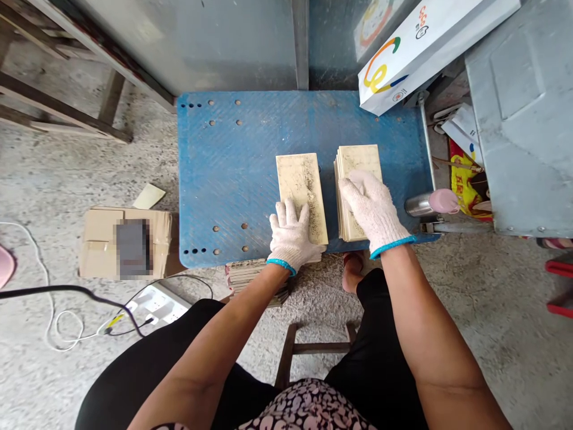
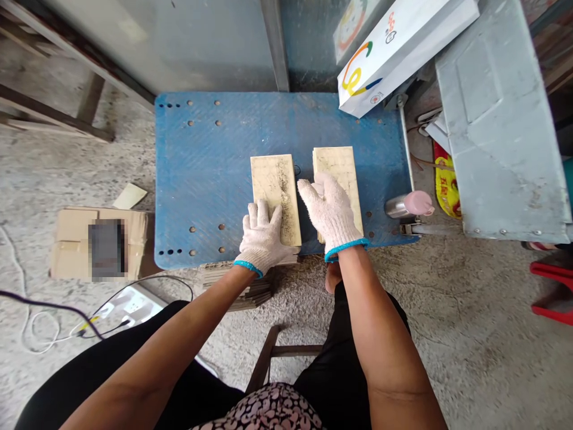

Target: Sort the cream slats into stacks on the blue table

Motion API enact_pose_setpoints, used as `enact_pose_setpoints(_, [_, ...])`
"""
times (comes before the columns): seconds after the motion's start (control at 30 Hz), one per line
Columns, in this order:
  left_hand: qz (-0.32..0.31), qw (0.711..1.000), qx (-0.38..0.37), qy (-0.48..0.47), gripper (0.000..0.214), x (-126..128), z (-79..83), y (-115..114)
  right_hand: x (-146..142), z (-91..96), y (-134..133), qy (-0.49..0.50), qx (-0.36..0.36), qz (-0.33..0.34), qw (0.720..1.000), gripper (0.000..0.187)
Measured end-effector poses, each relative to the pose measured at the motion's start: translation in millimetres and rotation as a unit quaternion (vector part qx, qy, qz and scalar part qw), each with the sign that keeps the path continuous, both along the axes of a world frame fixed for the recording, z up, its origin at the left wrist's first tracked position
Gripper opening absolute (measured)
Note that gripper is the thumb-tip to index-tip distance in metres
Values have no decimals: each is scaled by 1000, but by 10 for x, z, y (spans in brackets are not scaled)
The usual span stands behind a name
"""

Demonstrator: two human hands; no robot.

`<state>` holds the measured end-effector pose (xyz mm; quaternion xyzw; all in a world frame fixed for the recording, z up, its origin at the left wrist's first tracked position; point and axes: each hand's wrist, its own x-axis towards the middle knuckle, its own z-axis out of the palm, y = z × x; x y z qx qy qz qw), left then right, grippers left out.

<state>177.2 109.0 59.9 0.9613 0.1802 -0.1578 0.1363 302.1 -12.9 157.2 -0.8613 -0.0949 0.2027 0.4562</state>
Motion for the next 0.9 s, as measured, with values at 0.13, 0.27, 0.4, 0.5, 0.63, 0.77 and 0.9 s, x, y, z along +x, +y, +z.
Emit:
enact_pose_setpoints(0.13, [4,1000,-3,-8,118,-26,-59,-8,0,2,10,6,-15,5,1000,47])
enact_pose_setpoints(0.27, [1,1000,-12,-12,118,-45,-79,-28,-7,35,31,-1,-34,6,999,42])
enact_pose_setpoints(0.4, [2,1000,-23,-16,122,-16,-95,-41,-29,95,45,-5,-43,18,999,36])
enact_pose_setpoints(0.5, [7,999,-33,-43,123,-35,-114,-23,-44,124,37,-7,-42,29,999,36])
enact_pose_setpoints(0.63, [29,986,-32,-159,107,-338,-152,-23,-41,79,-14,-30,-27,44,998,36])
enact_pose_setpoints(0.77, [100,972,3,-215,88,-936,-244,-238,-30,13,-76,-58,-7,42,997,39])
enact_pose_setpoints(0.9, [62,993,-3,-97,88,-1410,-345,-594,-46,26,-114,-52,17,46,997,38])
